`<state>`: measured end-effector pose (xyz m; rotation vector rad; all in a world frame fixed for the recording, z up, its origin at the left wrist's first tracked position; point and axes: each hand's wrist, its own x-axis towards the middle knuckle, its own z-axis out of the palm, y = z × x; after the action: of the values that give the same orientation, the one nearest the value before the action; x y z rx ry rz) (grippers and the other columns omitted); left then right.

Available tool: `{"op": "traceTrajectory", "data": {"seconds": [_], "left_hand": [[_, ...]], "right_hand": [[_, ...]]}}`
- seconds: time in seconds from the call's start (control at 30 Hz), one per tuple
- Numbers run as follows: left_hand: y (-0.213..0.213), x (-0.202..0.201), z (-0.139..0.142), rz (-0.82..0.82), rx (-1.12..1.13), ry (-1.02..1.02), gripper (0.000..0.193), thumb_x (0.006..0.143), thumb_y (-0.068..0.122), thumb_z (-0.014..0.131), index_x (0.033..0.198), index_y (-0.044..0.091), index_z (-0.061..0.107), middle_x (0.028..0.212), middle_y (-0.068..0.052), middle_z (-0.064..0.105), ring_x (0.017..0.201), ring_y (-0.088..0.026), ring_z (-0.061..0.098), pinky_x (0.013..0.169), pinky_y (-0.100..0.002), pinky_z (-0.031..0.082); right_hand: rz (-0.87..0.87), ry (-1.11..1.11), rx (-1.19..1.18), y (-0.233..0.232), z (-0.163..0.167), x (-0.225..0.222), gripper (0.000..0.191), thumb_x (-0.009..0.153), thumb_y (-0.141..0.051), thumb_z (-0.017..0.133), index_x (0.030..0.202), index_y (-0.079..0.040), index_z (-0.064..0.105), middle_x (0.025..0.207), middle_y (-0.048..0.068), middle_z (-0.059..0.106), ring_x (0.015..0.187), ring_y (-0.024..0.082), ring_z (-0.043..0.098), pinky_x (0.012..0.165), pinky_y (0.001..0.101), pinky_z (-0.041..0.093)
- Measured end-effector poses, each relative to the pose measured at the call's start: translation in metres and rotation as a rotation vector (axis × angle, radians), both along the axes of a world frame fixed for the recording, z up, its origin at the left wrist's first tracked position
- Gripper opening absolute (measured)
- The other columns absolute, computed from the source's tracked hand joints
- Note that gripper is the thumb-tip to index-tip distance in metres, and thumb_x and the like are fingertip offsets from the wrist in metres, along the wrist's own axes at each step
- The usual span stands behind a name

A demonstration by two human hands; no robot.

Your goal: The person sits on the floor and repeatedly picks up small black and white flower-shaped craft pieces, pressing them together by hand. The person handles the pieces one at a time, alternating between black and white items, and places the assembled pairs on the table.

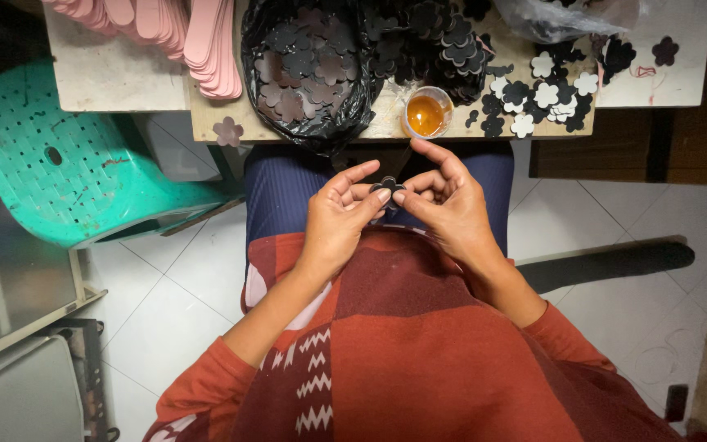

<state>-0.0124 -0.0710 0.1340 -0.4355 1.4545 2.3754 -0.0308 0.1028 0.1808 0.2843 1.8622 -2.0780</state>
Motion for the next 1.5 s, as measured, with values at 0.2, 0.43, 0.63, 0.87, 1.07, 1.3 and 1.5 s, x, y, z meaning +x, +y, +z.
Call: {"op": "traceTrajectory", "data": {"seconds": [0.2,0.43,0.63,0.87,1.07,1.3,1.5], "left_hand": [[0.000,0.000,0.002,-0.013,0.031,-0.003,0.049,0.094,0.005,0.072,0.140,-0.003,0.058,0.102,-0.006,0.074,0.087,-0.007,0.068,0.078,-0.021,0.058],[0.000,-0.001,-0.001,-0.024,0.007,0.009,0.048,0.095,0.006,0.072,0.140,-0.002,0.059,0.101,-0.006,0.074,0.086,-0.006,0.067,0.077,-0.021,0.057],[-0.001,-0.001,-0.004,-0.025,-0.001,0.002,0.047,0.095,0.006,0.072,0.139,-0.002,0.060,0.100,-0.005,0.074,0.083,-0.005,0.067,0.075,-0.020,0.057],[0.000,0.000,-0.011,0.005,0.005,0.040,0.048,0.094,0.002,0.073,0.139,-0.003,0.059,0.097,-0.006,0.074,0.083,-0.005,0.066,0.075,-0.019,0.054],[0.001,0.000,-0.011,-0.005,-0.008,0.040,0.047,0.094,0.000,0.072,0.139,-0.004,0.059,0.098,-0.006,0.074,0.085,-0.006,0.067,0.077,-0.019,0.054],[0.002,0.001,-0.006,0.016,0.000,0.043,0.043,0.102,0.009,0.066,0.143,-0.002,0.058,0.102,-0.007,0.073,0.088,-0.007,0.065,0.078,-0.022,0.055],[-0.003,-0.001,-0.001,0.018,-0.039,0.012,0.046,0.100,0.012,0.066,0.143,0.000,0.055,0.103,-0.008,0.073,0.090,-0.008,0.070,0.082,-0.022,0.058]], "right_hand": [[0.006,0.002,0.023,0.002,0.002,-0.001,0.073,0.086,0.008,0.075,0.152,0.001,0.045,0.093,0.004,0.070,0.076,0.003,0.061,0.068,0.0160,0.048],[0.002,-0.004,0.001,0.001,0.000,-0.001,0.072,0.087,0.008,0.074,0.152,0.001,0.044,0.093,0.004,0.069,0.079,0.003,0.063,0.072,0.0166,0.051],[0.002,-0.017,-0.004,0.001,-0.004,0.000,0.072,0.087,0.008,0.073,0.152,0.001,0.044,0.093,0.004,0.069,0.080,0.004,0.064,0.074,0.0176,0.052],[0.000,-0.029,0.041,0.007,-0.011,-0.003,0.065,0.095,0.001,0.071,0.155,0.000,0.045,0.096,0.003,0.070,0.082,0.004,0.060,0.070,0.0193,0.047],[0.033,-0.049,-0.008,0.004,-0.009,-0.002,0.071,0.089,0.004,0.073,0.152,0.000,0.043,0.094,0.003,0.071,0.087,0.006,0.066,0.079,0.0197,0.053],[0.026,-0.077,-0.024,0.008,-0.010,-0.004,0.069,0.089,0.004,0.073,0.153,0.001,0.045,0.093,0.004,0.071,0.085,0.006,0.065,0.075,0.0203,0.051],[0.018,-0.070,-0.034,0.011,-0.011,-0.004,0.068,0.090,0.003,0.072,0.152,0.001,0.044,0.093,0.004,0.071,0.086,0.007,0.066,0.077,0.0205,0.053]]}}
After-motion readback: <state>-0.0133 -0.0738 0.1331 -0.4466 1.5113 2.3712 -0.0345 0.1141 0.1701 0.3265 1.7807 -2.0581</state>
